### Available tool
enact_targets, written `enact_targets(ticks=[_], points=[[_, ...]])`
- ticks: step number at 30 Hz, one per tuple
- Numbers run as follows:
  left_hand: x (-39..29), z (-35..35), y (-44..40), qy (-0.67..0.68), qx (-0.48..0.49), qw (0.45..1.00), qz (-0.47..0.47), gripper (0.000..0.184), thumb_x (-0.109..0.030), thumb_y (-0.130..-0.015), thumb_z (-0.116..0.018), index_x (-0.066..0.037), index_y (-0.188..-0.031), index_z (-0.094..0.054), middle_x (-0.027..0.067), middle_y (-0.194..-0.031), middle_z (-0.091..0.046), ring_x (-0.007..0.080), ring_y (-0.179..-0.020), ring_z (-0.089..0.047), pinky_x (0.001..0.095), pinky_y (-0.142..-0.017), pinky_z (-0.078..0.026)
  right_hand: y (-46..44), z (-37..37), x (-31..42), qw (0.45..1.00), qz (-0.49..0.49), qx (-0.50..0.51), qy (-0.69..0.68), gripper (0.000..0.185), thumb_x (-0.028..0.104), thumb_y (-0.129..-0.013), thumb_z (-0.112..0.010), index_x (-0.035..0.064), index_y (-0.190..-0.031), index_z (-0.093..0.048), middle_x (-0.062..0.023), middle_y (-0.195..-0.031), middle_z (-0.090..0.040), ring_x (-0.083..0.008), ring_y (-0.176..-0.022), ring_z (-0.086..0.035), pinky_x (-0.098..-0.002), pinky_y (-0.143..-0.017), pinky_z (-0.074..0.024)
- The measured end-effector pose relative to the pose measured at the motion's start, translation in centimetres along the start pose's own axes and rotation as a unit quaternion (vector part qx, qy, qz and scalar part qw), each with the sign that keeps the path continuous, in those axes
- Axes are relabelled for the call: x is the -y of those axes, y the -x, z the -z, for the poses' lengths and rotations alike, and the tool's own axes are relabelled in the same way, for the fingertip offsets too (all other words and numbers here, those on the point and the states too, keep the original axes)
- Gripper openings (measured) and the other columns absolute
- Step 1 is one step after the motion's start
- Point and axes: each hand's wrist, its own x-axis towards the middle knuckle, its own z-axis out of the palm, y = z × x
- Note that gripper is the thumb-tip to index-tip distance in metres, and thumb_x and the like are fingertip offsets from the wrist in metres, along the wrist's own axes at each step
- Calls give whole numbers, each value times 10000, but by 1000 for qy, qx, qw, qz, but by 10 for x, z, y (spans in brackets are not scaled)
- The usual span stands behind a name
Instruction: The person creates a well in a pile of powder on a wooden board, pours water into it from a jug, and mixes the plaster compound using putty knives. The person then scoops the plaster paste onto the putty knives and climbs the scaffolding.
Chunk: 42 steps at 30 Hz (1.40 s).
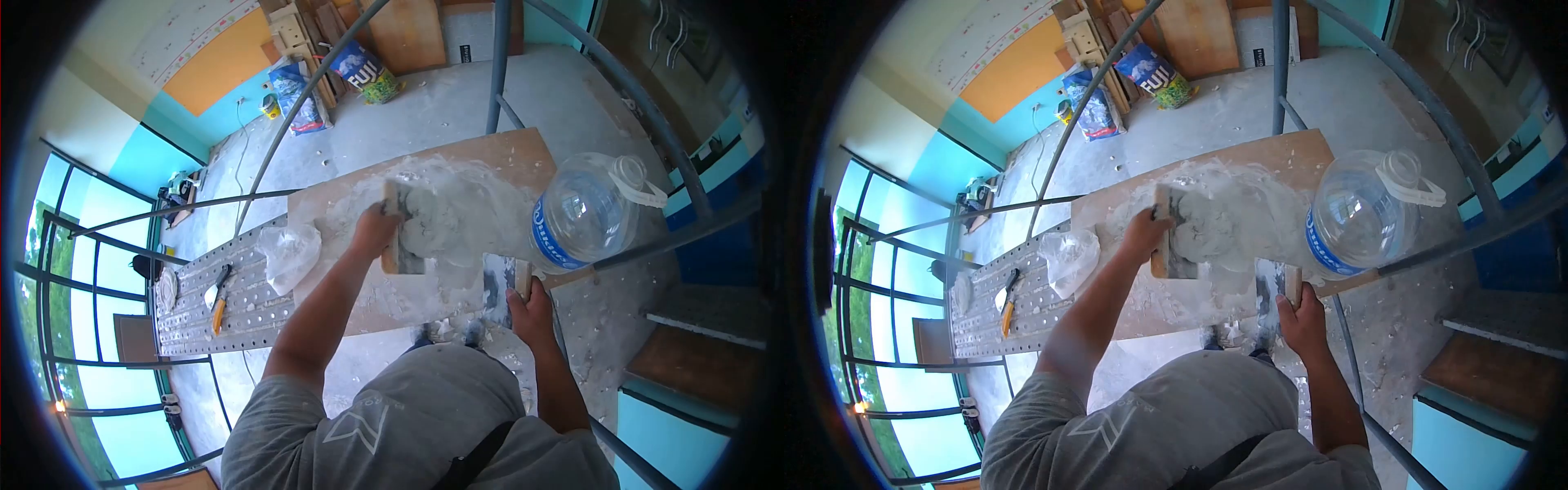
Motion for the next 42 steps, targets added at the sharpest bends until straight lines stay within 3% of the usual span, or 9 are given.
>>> enact_targets(ticks=[7, 8, 12, 15, 18, 22, 30, 37, 42], points=[[-30, -1, 38, -241, 92, 937, -237, 402, -281, -871, -643, -85, -1220, -604, 238, -1067, -666, 419, -1025, -626, 454, -889, -492, 0, -1, -5, 999, -29, 4, -15, 413, 257, -867, -653, -37, -1138, -552, -280, -969, -654, -447, -921, -647, -458, -798, -505], [-57, 20, 49, -194, 99, 970, -110, 431, -288, -864, -653, -69, -1231, -597, 228, -1080, -670, 397, -1047, -631, 446, -891, -494, 1, -1, -7, 1000, -23, -7, -5, 416, 260, -865, -655, -34, -1141, -552, -279, -970, -654, -444, -922, -648, -458, -798, -505], [45, 67, -48, -38, 27, 999, -19, 400, -192, -862, -700, 17, -1193, -619, 133, -1006, -694, 216, -893, -661, 359, -802, -521, 8, 6, -7, 995, -94, -22, -20, 418, 256, -859, -659, -22, -1155, -556, -267, -981, -657, -424, -927, -652, -454, -813, -502], [45, 74, -82, 109, 32, 983, 144, 361, -165, -886, -672, 14, -1195, -619, 132, -1007, -695, 217, -905, -664, 368, -792, -526, 13, 3, -13, 993, -97, -64, -8, 406, 249, -859, -656, -20, -1149, -562, -248, -977, -664, -404, -925, -655, -446, -816, -499], [87, 54, -162, 66, 86, 992, 66, 435, -247, -863, -705, 1, -1211, -624, 143, -1038, -692, 226, -915, -666, 370, -804, -529, 19, 4, 0, 991, -110, -82, -7, 397, 239, -855, -657, -17, -1146, -569, -227, -958, -671, -379, -903, -660, -433, -805, -499], [-6, 14, -168, -167, 200, 963, -72, 650, -461, -756, -733, -9, -1216, -644, 179, -1120, -682, 299, -1011, -652, 389, -886, -492, 28, 6, 13, 983, -163, -80, 1, 365, 227, -855, -650, -18, -1115, -572, -227, -931, -664, -358, -866, -662, -430, -780, -501], [-110, -54, -136, -425, 446, 709, -343, 581, -405, -711, -776, -100, -1194, -671, 148, -1117, -689, 308, -995, -653, 379, -867, -498, 51, 2, 5, 976, -176, -126, 32, 355, 242, -848, -653, -13, -1081, -571, -242, -921, -657, -390, -847, -654, -450, -759, -500], [-69, -2, -17, -417, 297, 717, -472, 331, -175, -772, -716, -104, -1095, -700, 119, -981, -677, 312, -951, -637, 431, -853, -495, 46, 12, -4, 981, -163, -101, 12, 366, 252, -850, -640, -18, -1087, -570, -244, -940, -660, -401, -878, -654, -454, -784, -499], [-44, 51, 54, -320, 170, 871, -331, 292, -167, -823, -682, -99, -1108, -691, 116, -973, -682, 340, -932, -634, 430, -849, -498, 20, 6, -10, 994, -96, -57, 2, 358, 257, -852, -646, -19, -1068, -572, -239, -944, -662, -389, -884, -656, -446, -782, -497]])
